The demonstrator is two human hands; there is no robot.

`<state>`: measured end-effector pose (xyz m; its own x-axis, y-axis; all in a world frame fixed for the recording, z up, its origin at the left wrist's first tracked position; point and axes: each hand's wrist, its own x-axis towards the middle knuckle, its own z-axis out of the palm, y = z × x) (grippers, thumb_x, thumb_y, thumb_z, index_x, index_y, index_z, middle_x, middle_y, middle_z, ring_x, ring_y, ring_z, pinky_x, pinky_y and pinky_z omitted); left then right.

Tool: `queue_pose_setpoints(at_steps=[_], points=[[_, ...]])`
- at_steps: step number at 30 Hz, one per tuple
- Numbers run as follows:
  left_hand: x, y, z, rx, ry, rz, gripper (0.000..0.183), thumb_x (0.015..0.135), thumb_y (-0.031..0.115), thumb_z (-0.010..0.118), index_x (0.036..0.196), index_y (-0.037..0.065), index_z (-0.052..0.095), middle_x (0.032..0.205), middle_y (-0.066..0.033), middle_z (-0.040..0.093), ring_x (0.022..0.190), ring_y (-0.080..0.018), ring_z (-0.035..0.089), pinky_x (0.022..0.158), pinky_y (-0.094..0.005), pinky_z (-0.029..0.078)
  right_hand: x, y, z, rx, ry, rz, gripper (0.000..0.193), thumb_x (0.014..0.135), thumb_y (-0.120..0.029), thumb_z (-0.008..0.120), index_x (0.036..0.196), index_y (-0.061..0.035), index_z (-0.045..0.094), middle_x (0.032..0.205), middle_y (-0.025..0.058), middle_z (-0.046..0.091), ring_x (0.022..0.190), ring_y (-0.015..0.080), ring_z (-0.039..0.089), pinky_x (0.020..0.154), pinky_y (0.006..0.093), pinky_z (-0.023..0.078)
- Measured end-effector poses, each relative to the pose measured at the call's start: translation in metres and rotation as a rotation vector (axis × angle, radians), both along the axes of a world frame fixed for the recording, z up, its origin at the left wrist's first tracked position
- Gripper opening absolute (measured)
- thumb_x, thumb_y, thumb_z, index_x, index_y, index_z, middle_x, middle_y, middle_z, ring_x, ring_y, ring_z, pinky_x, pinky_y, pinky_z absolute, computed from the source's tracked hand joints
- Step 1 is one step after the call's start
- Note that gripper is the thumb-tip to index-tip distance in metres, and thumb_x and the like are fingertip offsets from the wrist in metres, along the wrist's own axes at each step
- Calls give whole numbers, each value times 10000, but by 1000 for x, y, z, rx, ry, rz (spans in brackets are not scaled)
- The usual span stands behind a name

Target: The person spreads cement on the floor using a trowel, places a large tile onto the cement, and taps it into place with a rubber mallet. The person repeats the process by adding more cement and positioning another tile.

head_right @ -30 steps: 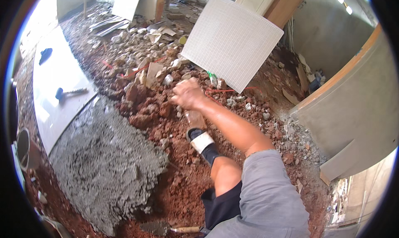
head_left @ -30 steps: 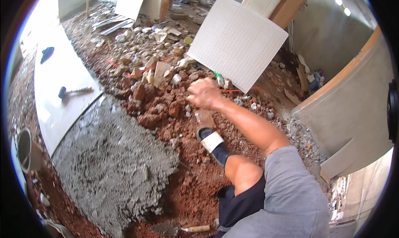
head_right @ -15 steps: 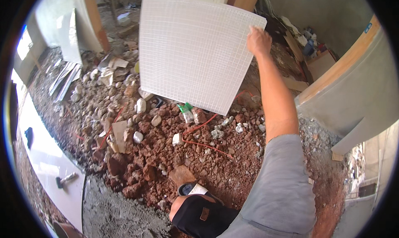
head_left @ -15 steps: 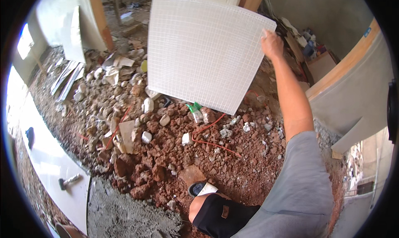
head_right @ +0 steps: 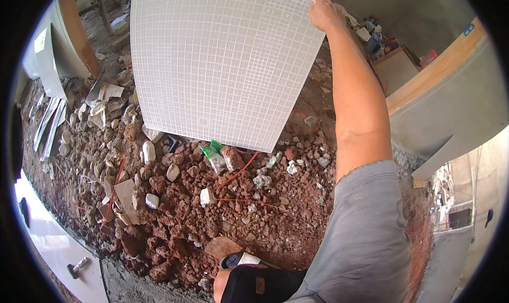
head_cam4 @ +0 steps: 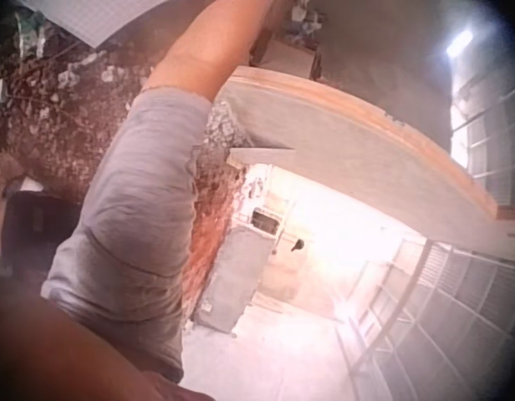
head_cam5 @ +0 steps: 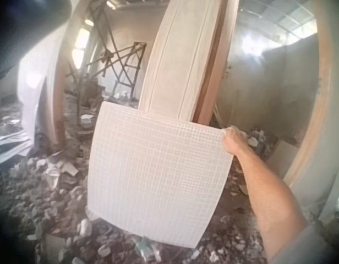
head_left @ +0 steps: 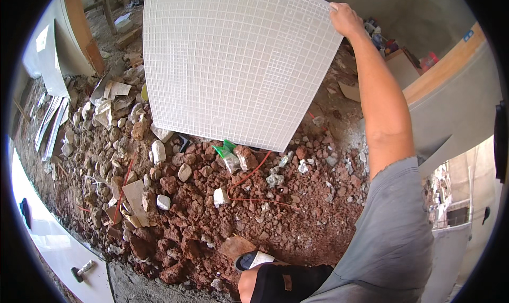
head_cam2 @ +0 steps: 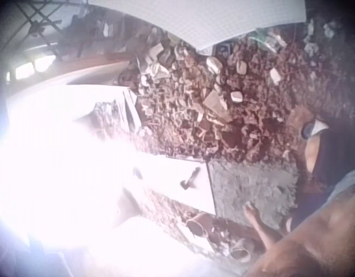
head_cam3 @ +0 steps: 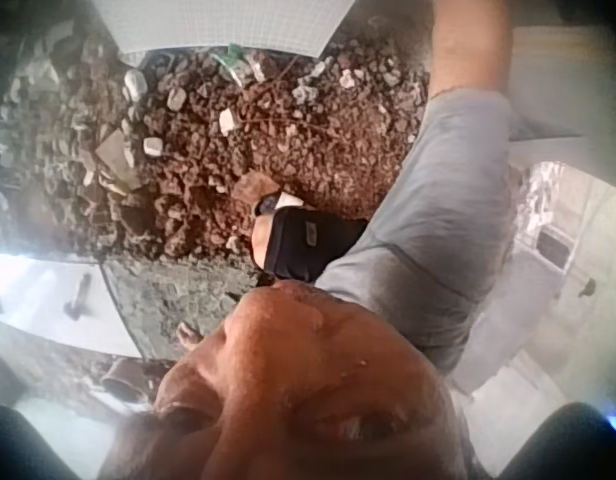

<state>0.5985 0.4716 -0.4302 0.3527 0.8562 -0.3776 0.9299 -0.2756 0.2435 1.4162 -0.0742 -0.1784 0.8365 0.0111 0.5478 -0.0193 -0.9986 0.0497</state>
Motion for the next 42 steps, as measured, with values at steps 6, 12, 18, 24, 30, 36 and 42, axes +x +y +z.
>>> queue_pose_setpoints(at_steps=[6,12,18,24,30,36,42], points=[[-26,-11,-21,21,66,5,434,969,384,506,1137,-2,616,1047,-263,633,954,-410,572,856,-447,456,-3,6,-3,-195,-17,-78,460,923,-402,440,1314,-186,552,1385,127,494,1246,357,480,1028,500,381],[-31,-24,-30,-11,71,44,445,973,365,507,1146,-32,612,1061,-273,632,954,-413,572,859,-437,458,-23,31,-4,-54,-103,-81,350,867,-207,531,1145,-4,596,1232,259,555,1135,418,551,963,495,443],[-27,-34,-34,-84,121,108,502,970,416,495,1213,-11,599,1178,-269,608,1085,-416,560,939,-438,445,-35,47,-9,-105,-135,-86,353,865,-205,523,1147,-3,593,1212,228,559,1107,413,559,946,477,458],[-22,-30,-58,-128,202,78,546,964,449,498,1261,-3,570,1219,-254,594,1115,-415,554,963,-453,438,-33,37,-15,-118,-121,-121,430,849,-262,556,1226,-56,565,1287,211,513,1192,372,509,1004,453,417],[12,-19,-73,-180,193,12,525,968,431,503,1268,6,568,1240,-243,587,1137,-404,546,959,-454,441,-16,17,-15,-318,-265,-93,546,909,-574,440,1231,-158,589,1302,141,555,1183,373,516,989,499,387],[116,20,-81,-149,-356,-206,299,999,258,482,995,-17,598,852,-67,565,721,-164,472,648,-332,407,-30,7,-4,-193,-242,50,579,865,-630,526,887,-52,545,997,123,621,918,356,556,811,433,438],[330,6,35,-128,-798,-339,267,978,197,546,1151,11,632,1034,-103,644,919,-169,584,820,-295,460,-89,22,30,-39,-32,204,474,870,-418,667,735,-28,435,671,62,461,659,179,421,647,322,422]])
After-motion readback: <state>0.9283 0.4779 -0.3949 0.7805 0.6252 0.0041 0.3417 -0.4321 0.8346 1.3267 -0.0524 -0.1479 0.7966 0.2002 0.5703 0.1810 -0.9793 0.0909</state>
